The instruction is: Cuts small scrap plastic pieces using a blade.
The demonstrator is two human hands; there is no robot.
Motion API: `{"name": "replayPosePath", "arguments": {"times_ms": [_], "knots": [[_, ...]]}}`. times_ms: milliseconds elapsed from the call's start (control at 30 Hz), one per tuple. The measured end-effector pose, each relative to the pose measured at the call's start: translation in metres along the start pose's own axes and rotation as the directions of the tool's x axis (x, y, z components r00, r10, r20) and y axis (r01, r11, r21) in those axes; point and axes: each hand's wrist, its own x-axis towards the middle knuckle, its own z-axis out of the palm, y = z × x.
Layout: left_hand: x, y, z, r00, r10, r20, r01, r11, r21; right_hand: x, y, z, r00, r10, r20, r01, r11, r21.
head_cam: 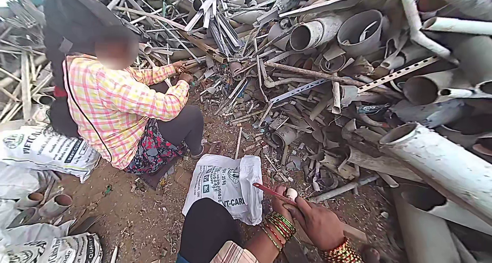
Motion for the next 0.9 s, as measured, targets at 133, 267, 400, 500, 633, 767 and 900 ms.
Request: {"name": "replayPosePath", "arguments": {"times_ms": [133,267,400,500,633,767,900], "knots": [[-0.026,0.026,0.033,0.985,-0.087,-0.15,0.08,0.996,-0.047,0.004,0.008,-0.002,1.0,0.01,-0.017,-0.01,1.0,-0.027],[-0.033,0.03,0.033,0.986,-0.095,-0.136,0.088,0.995,-0.053,0.001,0.011,0.0,0.998,0.037,0.053,-0.037,0.999,-0.005],[-0.029,0.025,0.027,0.991,-0.055,-0.121,0.051,0.998,-0.032,0.0,0.004,0.001,0.996,0.05,0.072,-0.05,0.999,0.0],[-0.014,0.01,0.007,1.0,-0.015,-0.002,0.015,1.0,-0.001,-0.002,-0.001,0.004,1.0,0.026,0.013,-0.026,1.0,-0.014],[-0.006,0.012,0.005,1.0,-0.005,0.009,0.006,0.999,-0.047,0.004,-0.003,0.003,1.0,-0.008,-0.004,0.008,1.0,-0.002],[-0.009,0.022,0.013,0.999,-0.021,0.038,0.021,1.0,0.0,0.008,-0.001,0.004,0.995,-0.02,-0.093,0.022,1.0,0.014],[-0.005,0.02,0.011,0.996,-0.04,0.079,0.043,0.998,-0.038,0.014,0.002,-0.002,0.998,0.06,0.0,-0.06,0.997,0.048]]}}
